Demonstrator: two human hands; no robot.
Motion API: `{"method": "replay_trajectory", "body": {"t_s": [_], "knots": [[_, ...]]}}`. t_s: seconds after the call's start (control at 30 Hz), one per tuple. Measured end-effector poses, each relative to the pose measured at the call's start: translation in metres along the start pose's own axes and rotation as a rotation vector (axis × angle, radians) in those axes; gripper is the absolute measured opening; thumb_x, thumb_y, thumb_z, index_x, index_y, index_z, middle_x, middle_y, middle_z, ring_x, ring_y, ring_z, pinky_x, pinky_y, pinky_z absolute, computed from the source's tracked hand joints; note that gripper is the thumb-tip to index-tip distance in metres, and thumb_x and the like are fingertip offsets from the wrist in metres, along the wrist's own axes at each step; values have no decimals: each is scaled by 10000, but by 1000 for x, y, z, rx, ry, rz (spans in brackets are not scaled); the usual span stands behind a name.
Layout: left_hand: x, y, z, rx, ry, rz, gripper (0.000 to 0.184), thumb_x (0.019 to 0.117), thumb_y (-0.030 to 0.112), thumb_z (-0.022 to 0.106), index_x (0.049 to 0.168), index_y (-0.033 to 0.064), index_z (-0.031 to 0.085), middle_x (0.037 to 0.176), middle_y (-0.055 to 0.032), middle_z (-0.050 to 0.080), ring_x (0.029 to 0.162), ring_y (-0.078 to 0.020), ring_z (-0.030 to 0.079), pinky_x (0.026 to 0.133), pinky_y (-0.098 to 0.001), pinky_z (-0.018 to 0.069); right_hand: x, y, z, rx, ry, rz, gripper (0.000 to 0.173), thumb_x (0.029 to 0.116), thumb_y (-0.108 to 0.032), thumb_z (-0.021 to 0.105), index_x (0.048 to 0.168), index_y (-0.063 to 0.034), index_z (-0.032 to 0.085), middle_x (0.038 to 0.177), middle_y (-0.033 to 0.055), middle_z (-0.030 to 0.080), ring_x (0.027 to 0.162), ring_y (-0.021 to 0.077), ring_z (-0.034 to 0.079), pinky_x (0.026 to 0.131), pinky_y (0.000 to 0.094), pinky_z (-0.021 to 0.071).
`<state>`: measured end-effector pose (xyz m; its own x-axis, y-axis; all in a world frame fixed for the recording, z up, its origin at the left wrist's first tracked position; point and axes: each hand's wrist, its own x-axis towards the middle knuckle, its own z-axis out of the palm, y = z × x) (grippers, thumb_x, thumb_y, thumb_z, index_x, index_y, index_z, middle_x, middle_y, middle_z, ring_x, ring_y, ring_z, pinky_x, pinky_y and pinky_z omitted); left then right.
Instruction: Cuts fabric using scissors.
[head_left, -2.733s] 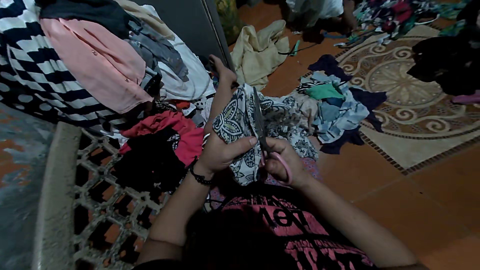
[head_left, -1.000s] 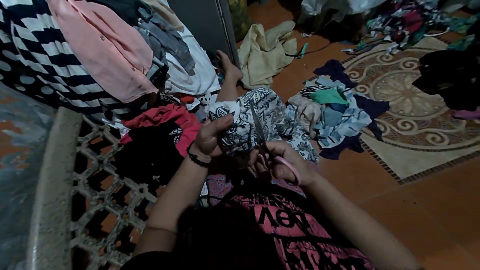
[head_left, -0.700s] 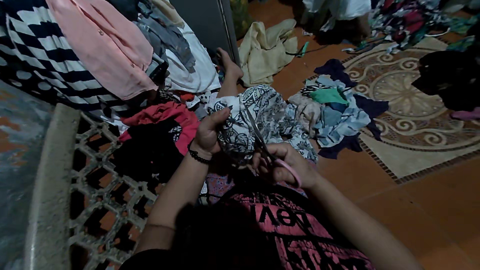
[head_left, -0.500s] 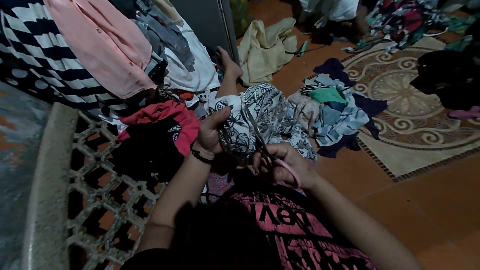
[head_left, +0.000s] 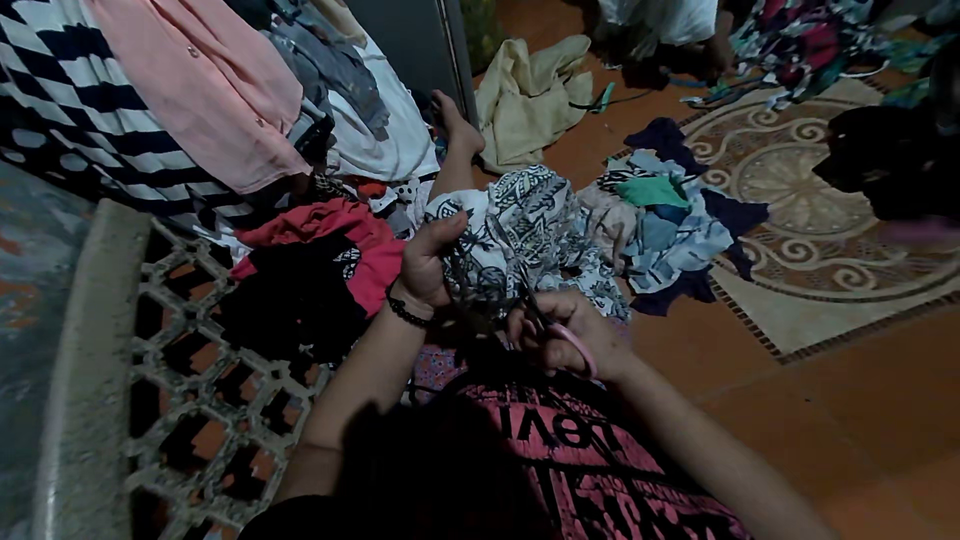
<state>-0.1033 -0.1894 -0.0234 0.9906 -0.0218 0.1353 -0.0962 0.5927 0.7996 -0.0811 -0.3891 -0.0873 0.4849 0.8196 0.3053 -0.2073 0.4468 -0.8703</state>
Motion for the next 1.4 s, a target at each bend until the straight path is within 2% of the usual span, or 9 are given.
{"method": "replay_trajectory", "body": {"t_s": [0.33, 0.8, 0.9, 0.97, 1.03, 1.17, 1.27, 1.33, 1.4], "knots": [[-2, -9, -2, 126, 88, 53, 140, 942, 296, 636, 1020, 216, 720, 904, 26, 755, 791, -67, 725, 700, -280, 616, 3, -2, 6, 130, 35, -18, 371, 936, -509, 690, 1018, -149, 717, 736, -106, 663, 565, -39, 578, 491, 135, 482], [-4, -16, -6, 163, 15, 87, 136, 936, 306, 665, 1035, 239, 731, 932, 67, 756, 830, -26, 714, 735, -252, 606, -1, -4, 12, 152, 74, 17, 334, 931, -485, 703, 998, -158, 716, 676, -125, 631, 524, -45, 553, 477, 137, 475], [-5, -10, 6, 235, 212, -21, 162, 949, 332, 652, 1040, 212, 711, 914, 46, 750, 811, -52, 716, 722, -275, 613, -4, -3, 9, 103, 96, 22, 327, 936, -489, 697, 988, -167, 713, 683, -125, 626, 524, -44, 546, 472, 140, 473], [-2, -1, 20, 334, 425, -197, 263, 1005, 367, 624, 1142, 145, 662, 955, -5, 734, 834, -104, 716, 740, -318, 622, -8, -2, 7, 72, 170, 75, 319, 932, -496, 698, 967, -179, 712, 667, -124, 623, 511, -36, 541, 464, 150, 470], [0, 2, 21, 333, 490, -332, 256, 1034, 321, 590, 1186, 120, 635, 980, -33, 730, 851, -131, 718, 761, -336, 623, -12, 0, 9, 61, 272, 170, 321, 927, -495, 702, 942, -175, 700, 620, -125, 594, 487, -25, 528, 459, 159, 463], [1, -7, 6, -18, 659, -518, 192, 1013, 248, 486, 1021, 111, 620, 845, -45, 673, 721, -131, 681, 643, -295, 595, -13, 10, 21, 67, 332, 314, 255, 915, -411, 739, 927, -164, 676, 608, -123, 585, 484, -7, 534, 472, 173, 475], [-3, -16, 1, -154, 787, -547, 147, 974, 134, 429, 981, 93, 571, 814, -70, 649, 691, -154, 666, 618, -309, 579, -11, 15, 24, 5, 318, 334, 231, 905, -362, 755, 912, -148, 669, 623, -118, 589, 490, -11, 532, 465, 165, 463], [-6, -18, 0, -170, 792, -540, 243, 1012, 213, 347, 969, 119, 567, 797, -56, 650, 690, -153, 668, 623, -319, 579, -10, 15, 23, -22, 314, 325, 235, 893, -356, 771, 912, -143, 671, 634, -119, 598, 495, -16, 532, 464, 160, 457], [-8, -18, 0, -174, 770, -540, 427, 1056, 414, 284, 952, 142, 596, 757, -30, 636, 648, -133, 644, 591, -303, 561, -10, 15, 21, -37, 305, 312, 245, 892, -361, 777, 922, -139, 678, 651, -117, 612, 507, -16, 543, 475, 159, 467]]}}
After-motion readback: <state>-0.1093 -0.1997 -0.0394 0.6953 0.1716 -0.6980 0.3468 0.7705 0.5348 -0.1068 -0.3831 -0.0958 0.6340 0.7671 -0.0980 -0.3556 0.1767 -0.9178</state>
